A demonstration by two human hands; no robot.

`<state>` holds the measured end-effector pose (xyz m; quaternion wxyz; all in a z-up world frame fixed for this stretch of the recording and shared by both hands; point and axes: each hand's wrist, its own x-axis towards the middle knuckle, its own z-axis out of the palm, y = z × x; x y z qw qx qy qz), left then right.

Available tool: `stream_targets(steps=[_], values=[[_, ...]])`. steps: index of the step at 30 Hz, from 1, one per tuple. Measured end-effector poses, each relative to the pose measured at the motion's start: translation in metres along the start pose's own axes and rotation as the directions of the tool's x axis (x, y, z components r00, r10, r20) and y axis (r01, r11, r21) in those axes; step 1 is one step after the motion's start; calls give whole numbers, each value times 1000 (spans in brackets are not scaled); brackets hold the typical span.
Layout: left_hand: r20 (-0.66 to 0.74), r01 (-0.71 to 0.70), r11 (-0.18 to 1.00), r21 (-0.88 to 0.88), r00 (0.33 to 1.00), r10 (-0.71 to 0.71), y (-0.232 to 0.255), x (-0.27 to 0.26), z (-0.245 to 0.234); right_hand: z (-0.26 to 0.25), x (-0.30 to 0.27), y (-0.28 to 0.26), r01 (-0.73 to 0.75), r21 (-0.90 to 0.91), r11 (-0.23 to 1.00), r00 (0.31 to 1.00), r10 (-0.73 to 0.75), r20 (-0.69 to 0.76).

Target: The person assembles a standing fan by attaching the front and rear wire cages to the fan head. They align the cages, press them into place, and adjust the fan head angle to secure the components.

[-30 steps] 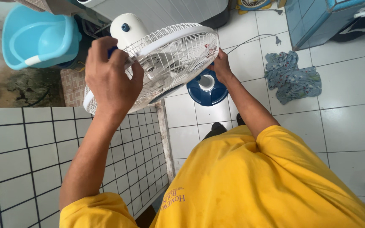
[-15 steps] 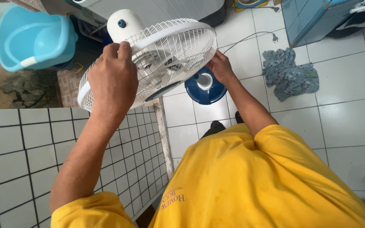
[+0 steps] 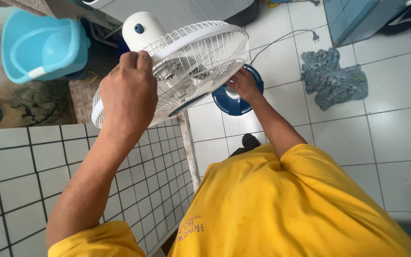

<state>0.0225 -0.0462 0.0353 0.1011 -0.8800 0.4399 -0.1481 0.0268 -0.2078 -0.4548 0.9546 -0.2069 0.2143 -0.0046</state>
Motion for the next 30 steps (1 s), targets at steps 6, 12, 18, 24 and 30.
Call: stream_targets(steps=[6, 12, 18, 24, 30], values=[[54, -21, 998, -56, 998, 24, -9, 5, -6, -2, 18, 31, 39, -108, 993, 998, -44, -47], [82, -41, 994, -103, 995, 50, -11, 4, -13, 8, 15, 19, 216, -266, 940, 976, -204, 72], [95, -42, 993, -110, 994, 53, -19, 6, -14, 11, 18, 0, 179, -452, 874, 983, -175, 51], [116, -63, 994, -89, 991, 73, -27, 8, -10, 13, 22, 5, 213, -478, 852, 970, -244, -4], [69, -94, 995, -22, 993, 95, -24, 5, -5, 26, 20, 23, 476, -753, 454, 777, -619, 118]])
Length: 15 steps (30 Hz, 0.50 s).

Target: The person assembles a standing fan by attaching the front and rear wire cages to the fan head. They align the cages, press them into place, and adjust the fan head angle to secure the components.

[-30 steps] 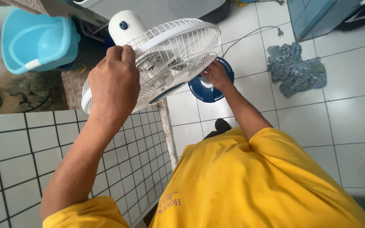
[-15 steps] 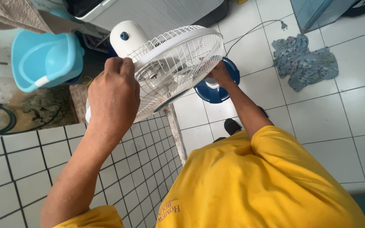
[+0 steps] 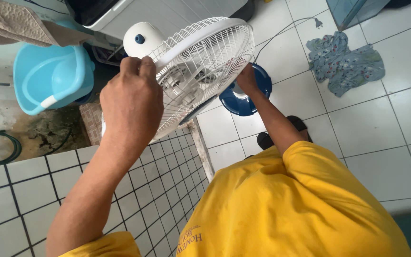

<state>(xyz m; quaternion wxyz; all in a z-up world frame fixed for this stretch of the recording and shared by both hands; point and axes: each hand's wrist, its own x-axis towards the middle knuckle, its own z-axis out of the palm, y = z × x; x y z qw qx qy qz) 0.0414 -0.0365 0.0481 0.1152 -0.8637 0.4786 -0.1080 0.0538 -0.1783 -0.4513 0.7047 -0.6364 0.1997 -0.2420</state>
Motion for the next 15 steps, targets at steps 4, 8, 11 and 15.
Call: stream_targets(steps=[4, 8, 11, 15], values=[[-33, -25, 999, 26, 999, 26, 4, -4, 2, 0, -7, -9, 69, 89, 994, 993, -60, -98], [-20, -79, 993, 92, 996, 81, 16, -8, 5, -8, -9, -18, -129, 168, 977, 987, 143, -70], [12, -87, 987, 132, 996, 86, 19, -7, 4, -17, -10, -24, -94, 142, 985, 995, 96, -6], [-41, -77, 995, 62, 996, 80, 16, -7, 1, -34, -2, -29, -155, 146, 977, 985, 141, 99]])
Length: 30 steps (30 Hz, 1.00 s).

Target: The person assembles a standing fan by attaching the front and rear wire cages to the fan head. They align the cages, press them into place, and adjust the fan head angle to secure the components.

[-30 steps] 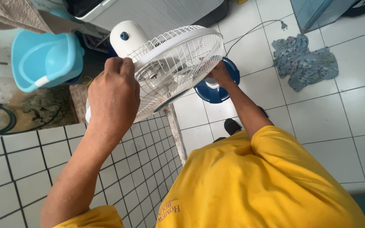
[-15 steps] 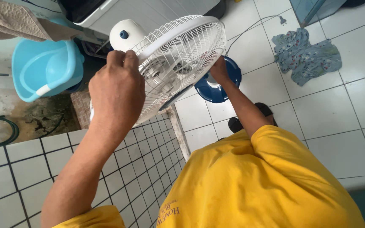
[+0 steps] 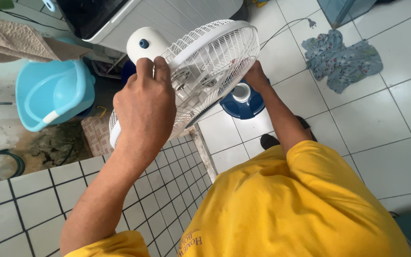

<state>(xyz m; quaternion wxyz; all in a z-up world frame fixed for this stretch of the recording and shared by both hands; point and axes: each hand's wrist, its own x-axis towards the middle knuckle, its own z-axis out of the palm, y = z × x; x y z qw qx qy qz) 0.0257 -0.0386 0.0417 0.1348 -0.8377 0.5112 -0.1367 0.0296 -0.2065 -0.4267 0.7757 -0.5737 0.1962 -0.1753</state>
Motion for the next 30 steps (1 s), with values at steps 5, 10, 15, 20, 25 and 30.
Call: stream_targets(steps=[5, 10, 15, 20, 25, 30], values=[[36, -37, 997, 63, 999, 34, -1, -7, 0, 7, -3, -3, -49, 46, 998, 997, 52, -64], [37, -36, 999, 7, 999, 35, -5, -10, -2, 13, 0, -7, 20, 21, 1000, 997, -18, -70], [-7, -29, 1000, 6, 1000, 29, -9, -11, 3, 12, 2, -6, 19, -42, 999, 999, -21, -30], [35, -27, 999, 41, 999, 25, -8, -10, 7, 8, -2, -1, -107, 297, 949, 994, 100, 41], [23, -45, 998, 48, 999, 44, -9, -11, 7, 5, 2, 13, -124, 328, 936, 992, 114, 50], [5, -64, 996, 69, 998, 64, -15, -10, 5, -5, 3, 21, -21, 157, 987, 994, 4, 110]])
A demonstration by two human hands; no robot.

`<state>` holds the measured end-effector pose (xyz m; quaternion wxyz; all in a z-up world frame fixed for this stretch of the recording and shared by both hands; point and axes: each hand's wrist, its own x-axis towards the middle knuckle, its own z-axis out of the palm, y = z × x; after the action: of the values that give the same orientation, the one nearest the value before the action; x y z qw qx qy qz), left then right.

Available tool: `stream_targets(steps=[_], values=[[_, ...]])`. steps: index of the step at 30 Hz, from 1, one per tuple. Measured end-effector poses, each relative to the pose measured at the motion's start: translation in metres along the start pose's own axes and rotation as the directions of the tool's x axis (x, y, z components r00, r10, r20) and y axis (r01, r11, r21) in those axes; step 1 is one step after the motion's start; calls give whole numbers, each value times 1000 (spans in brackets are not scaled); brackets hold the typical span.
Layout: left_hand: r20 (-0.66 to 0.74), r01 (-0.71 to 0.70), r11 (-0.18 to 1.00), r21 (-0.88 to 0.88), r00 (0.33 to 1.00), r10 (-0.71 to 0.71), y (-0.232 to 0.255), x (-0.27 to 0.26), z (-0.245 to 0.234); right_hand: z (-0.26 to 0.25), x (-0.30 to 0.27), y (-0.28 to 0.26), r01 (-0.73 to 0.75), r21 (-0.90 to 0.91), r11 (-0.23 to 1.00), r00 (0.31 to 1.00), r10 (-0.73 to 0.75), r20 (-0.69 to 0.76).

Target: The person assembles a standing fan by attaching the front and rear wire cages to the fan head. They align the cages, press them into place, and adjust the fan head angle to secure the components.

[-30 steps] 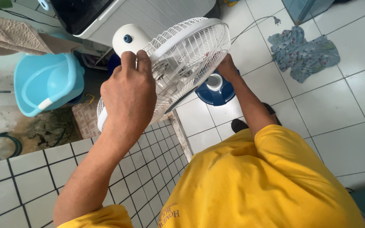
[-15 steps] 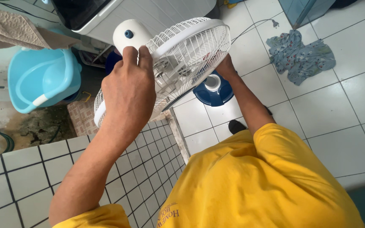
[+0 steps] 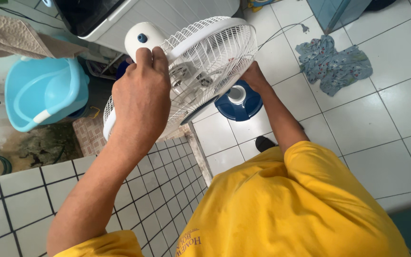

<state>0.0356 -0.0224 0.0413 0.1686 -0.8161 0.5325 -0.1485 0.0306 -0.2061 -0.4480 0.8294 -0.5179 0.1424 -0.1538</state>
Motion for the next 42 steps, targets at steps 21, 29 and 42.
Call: stream_targets(steps=[21, 29, 42], values=[[33, -34, 996, -80, 999, 36, -6, 8, -5, -5, 0, -36, 31, -379, 925, 989, -84, -124], [42, -16, 998, -68, 999, 19, -5, 8, -3, 7, 6, -29, 310, -554, 773, 917, -398, -42], [51, 69, 995, -76, 997, -66, -3, 10, 0, -7, 7, -88, 170, -445, 879, 986, -154, 71]])
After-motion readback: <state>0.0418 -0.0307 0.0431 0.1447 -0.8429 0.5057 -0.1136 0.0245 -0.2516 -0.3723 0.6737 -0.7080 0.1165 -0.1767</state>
